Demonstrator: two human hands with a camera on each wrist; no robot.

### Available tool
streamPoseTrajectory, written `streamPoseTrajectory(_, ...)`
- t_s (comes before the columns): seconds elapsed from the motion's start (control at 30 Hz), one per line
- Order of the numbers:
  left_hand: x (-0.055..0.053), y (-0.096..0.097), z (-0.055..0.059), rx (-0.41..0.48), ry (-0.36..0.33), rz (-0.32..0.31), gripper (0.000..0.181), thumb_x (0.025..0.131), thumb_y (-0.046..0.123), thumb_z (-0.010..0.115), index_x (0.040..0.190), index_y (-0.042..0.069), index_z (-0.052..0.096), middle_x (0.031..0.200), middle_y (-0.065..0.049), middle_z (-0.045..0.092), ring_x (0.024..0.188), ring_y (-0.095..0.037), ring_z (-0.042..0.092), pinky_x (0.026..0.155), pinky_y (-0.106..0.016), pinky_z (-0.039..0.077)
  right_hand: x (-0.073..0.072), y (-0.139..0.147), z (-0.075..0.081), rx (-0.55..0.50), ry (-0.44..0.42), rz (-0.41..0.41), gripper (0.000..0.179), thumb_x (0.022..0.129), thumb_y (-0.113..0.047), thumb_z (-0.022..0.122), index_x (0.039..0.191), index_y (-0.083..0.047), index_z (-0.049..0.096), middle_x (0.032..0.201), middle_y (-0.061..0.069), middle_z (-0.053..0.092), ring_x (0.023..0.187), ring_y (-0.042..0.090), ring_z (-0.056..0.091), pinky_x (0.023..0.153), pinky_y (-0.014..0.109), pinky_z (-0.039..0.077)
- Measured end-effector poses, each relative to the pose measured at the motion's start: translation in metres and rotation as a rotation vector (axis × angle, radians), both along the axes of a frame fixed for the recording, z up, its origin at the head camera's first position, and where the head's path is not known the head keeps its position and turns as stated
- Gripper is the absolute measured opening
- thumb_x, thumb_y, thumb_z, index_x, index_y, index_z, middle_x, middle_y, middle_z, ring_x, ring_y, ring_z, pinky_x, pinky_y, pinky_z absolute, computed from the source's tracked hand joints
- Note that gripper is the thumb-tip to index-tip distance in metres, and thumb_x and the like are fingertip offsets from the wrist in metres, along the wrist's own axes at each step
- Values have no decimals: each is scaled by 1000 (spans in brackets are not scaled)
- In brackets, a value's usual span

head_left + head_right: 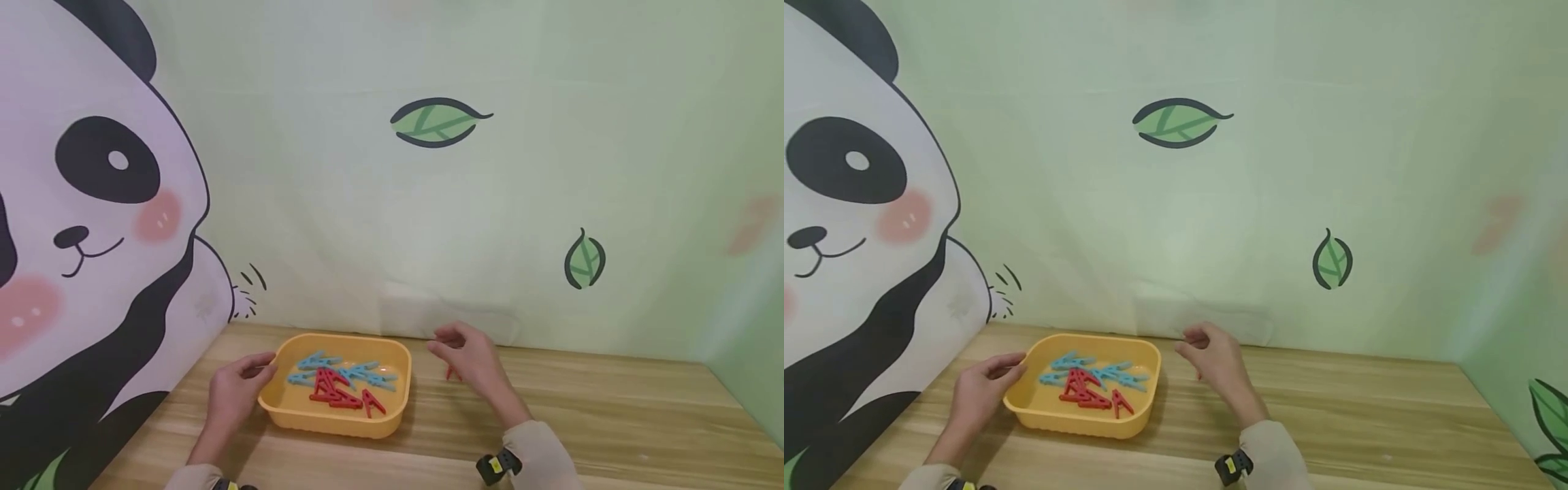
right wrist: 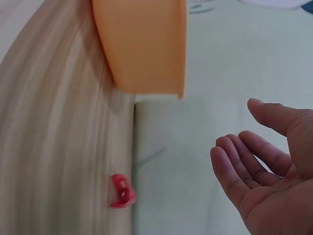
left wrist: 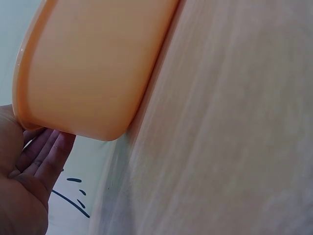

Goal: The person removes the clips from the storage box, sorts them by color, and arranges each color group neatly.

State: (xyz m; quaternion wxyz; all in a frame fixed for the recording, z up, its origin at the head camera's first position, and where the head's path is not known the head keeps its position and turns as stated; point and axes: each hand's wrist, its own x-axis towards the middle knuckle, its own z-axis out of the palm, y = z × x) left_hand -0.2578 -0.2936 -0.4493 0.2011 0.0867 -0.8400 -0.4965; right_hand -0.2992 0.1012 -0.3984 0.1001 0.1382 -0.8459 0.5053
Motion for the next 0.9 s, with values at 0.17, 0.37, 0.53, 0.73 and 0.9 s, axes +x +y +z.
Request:
streamPoseTrajectory(0.17,-1,-1,-1,1,15,4,27,98,8,78,122,-4,76,117,-20,77,99,-16,76,75,-10,54,8,-14,15,3,-22,89,22,96,-19,82,114,-7,76,105,2,76,98,21,71,72,38,61)
streamPoseTrajectory(0.37,-1,-1,-1,-3,13,6,27,97,8,78,122,-4,76,117,-20,77,96,-11,74,75,-10,54,11,-32,22,75,-4,207,22,96,-20,82,112,-6,75,102,1,75,96,18,71,86,38,61)
streamPoseTrajectory(0.53,0,0,1,-6,8,2,28,98,8,78,122,-4,76,117,-21,76,102,-24,75,74,-10,53,8,-43,19,151,27,342,23,96,-17,81,114,-3,74,105,4,75,98,20,71,89,36,60)
streamPoseTrajectory(0.73,1,1,1,2,19,0,27,97,8,78,121,-4,76,115,-21,77,103,-26,76,74,-10,53,4,-53,8,243,29,447,25,94,-16,84,113,-4,74,104,5,75,96,18,71,85,31,60)
streamPoseTrajectory(0.9,1,1,1,2,22,2,27,97,8,78,121,-5,77,115,-21,77,101,-23,76,74,-10,53,2,-63,0,314,13,482,25,94,-14,84,115,-3,74,107,9,76,96,18,71,86,33,59)
